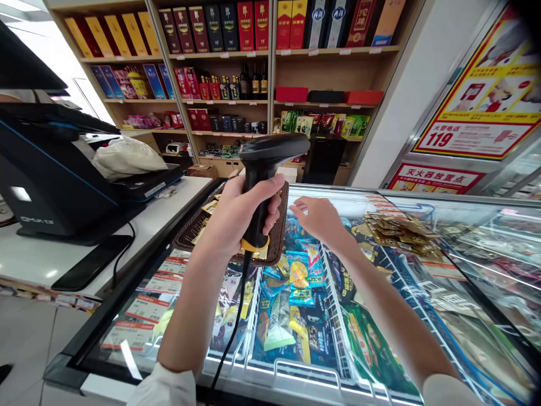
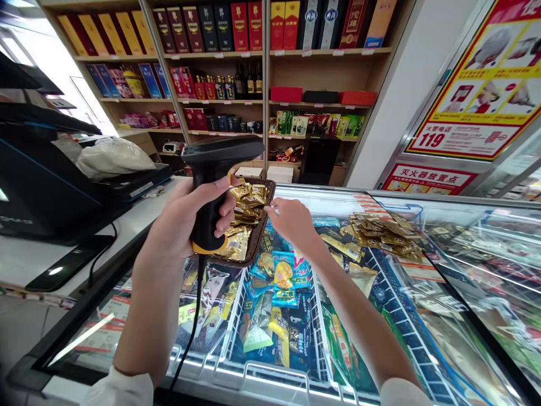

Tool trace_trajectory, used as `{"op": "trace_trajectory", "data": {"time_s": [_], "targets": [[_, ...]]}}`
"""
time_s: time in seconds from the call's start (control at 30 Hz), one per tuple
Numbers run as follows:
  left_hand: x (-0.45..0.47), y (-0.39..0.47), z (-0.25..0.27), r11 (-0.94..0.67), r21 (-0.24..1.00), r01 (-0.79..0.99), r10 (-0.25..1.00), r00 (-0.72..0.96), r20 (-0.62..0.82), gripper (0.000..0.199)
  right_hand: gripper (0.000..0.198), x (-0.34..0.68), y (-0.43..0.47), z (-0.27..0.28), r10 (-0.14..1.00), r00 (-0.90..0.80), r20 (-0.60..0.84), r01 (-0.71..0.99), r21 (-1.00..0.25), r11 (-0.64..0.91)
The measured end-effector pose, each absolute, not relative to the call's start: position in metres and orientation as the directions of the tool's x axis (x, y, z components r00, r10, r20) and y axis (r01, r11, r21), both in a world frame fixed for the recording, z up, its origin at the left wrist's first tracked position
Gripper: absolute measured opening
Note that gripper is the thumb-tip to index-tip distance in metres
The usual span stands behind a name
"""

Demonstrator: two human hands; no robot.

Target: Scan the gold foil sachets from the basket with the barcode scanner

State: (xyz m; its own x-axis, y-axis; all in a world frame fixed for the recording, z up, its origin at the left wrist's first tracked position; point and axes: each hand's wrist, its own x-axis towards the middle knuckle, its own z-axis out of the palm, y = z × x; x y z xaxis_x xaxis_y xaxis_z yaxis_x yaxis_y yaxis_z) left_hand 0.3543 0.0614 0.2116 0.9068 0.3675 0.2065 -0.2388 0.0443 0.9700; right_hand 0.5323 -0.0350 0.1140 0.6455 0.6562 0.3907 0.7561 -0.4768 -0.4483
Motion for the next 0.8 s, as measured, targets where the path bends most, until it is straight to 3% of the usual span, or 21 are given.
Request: {"op": "trace_trajectory", "data": {"time_s": [0.1,0.2,0.5,0.8], "targets": [[0.354,0.062,0.21,0.04,0.971,-0.237,0.359,0.91,0.207,0.019,0.024,0.515,-0.022,0.105,0.775,0.515,0.367,0.811,-0.5,-0.303],[0.353,0.062,0.21,0.05,0.969,-0.24,0.363,0.909,0.207,0.021,0.022,0.505,-0.012,0.096,0.818,0.448,0.362,0.813,-0.546,-0.203],[0.352,0.054,0.21,0.073,0.963,-0.259,0.392,0.895,0.211,0.018,0.019,0.501,0.016,0.046,0.878,0.4,0.264,0.861,-0.436,-0.261],[0.351,0.059,0.207,0.042,0.958,-0.282,0.338,0.907,0.252,0.023,0.018,0.497,0.016,0.038,0.882,0.412,0.227,0.846,-0.454,-0.278]]}}
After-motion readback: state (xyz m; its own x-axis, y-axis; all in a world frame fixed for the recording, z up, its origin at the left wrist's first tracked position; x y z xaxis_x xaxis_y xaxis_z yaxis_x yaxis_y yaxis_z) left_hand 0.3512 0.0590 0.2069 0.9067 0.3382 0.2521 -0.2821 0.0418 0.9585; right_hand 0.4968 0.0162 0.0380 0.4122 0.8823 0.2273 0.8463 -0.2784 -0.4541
